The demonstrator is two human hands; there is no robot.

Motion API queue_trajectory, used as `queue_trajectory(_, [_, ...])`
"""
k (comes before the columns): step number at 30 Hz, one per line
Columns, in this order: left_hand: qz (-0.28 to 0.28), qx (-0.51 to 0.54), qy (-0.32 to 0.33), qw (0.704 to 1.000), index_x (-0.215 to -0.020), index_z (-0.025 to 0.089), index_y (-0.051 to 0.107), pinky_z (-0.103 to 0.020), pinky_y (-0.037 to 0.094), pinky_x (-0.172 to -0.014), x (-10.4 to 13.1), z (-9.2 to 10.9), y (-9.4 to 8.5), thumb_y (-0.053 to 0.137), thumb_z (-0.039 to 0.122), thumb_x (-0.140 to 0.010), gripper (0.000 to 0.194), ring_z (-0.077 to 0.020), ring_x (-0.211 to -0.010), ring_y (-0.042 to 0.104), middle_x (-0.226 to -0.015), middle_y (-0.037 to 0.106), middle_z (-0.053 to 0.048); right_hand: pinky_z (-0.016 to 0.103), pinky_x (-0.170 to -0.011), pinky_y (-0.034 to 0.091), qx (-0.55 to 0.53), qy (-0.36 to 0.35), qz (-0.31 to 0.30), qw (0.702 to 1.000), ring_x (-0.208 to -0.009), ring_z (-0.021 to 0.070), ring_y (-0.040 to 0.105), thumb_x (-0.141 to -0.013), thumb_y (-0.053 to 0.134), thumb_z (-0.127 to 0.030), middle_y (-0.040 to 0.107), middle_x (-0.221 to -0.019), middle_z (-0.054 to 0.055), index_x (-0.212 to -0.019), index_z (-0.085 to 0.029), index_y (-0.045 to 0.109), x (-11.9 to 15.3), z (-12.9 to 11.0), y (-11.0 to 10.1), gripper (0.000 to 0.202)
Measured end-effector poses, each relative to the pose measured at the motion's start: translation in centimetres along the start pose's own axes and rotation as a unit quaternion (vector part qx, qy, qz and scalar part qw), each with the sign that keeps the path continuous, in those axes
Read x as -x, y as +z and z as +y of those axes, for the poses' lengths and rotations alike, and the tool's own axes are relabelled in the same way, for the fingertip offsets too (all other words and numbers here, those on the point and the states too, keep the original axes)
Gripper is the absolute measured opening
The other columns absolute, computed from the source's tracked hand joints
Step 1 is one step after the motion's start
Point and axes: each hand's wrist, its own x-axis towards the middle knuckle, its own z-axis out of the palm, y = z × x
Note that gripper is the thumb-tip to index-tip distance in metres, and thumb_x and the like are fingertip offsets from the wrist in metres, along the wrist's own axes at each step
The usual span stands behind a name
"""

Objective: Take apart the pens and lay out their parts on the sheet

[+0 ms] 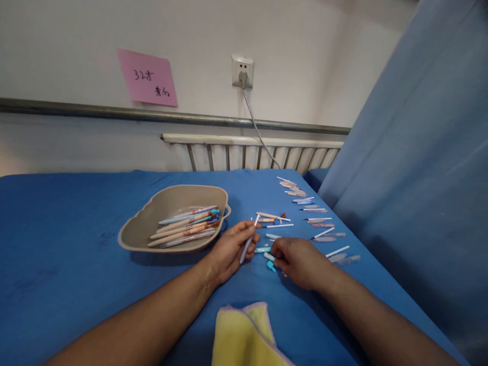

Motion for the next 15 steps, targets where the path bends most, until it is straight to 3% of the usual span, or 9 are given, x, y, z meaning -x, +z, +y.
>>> queue_trajectory(6, [0.004,-0.052,0.019,0.998,-0.092,0.018,0.051,-0.015,0.026,-0.038,0.1,0.0,0.2,0.053,0.031,-0.082,0.016,-0.0036,-0.041,0.039,-0.066,0.051,0.003,0.023,-0.058,0.035,-0.077,-0.003,0.063,0.995,-0.064,0.0137,0.056,-0.079,0.051,-0.020,0.064,-0.073,0.001,-0.088,-0.020,0.055,-0.2,0.6,-0.5,0.010])
queue_trajectory(9, [-0.012,-0.117,0.038,0.992,-0.091,0.017,0.052,-0.016,0.026,-0.037,0.2,-0.2,0.4,0.054,0.035,-0.082,0.020,-0.0034,-0.040,0.037,-0.066,0.052,0.003,0.023,-0.058,0.039,-0.182,0.011,0.121,0.976,-0.063,0.0130,0.055,-0.082,0.048,-0.024,0.061,-0.073,0.000,-0.093,-0.020,0.054,-0.4,1.0,-0.9,0.013])
queue_trajectory(12, [-0.025,-0.191,0.063,0.979,-0.089,0.015,0.054,-0.016,0.028,-0.038,0.3,-0.4,0.5,0.055,0.037,-0.080,0.024,-0.0038,-0.041,0.039,-0.066,0.054,0.002,0.023,-0.056,0.041,-0.274,0.013,0.132,0.953,-0.059,0.0123,0.055,-0.085,0.045,-0.028,0.060,-0.071,-0.001,-0.098,-0.020,0.056,-0.6,1.4,-1.3,0.019])
queue_trajectory(15, [-0.036,-0.250,0.082,0.964,-0.092,0.015,0.055,-0.016,0.031,-0.040,0.3,-0.6,0.5,0.055,0.038,-0.080,0.025,-0.0047,-0.043,0.041,-0.066,0.056,0.002,0.026,-0.065,0.043,-0.273,-0.001,0.162,0.948,-0.072,0.0149,0.058,-0.083,0.048,-0.028,0.063,-0.082,0.001,-0.094,-0.022,0.062,-0.8,1.8,-1.6,0.019])
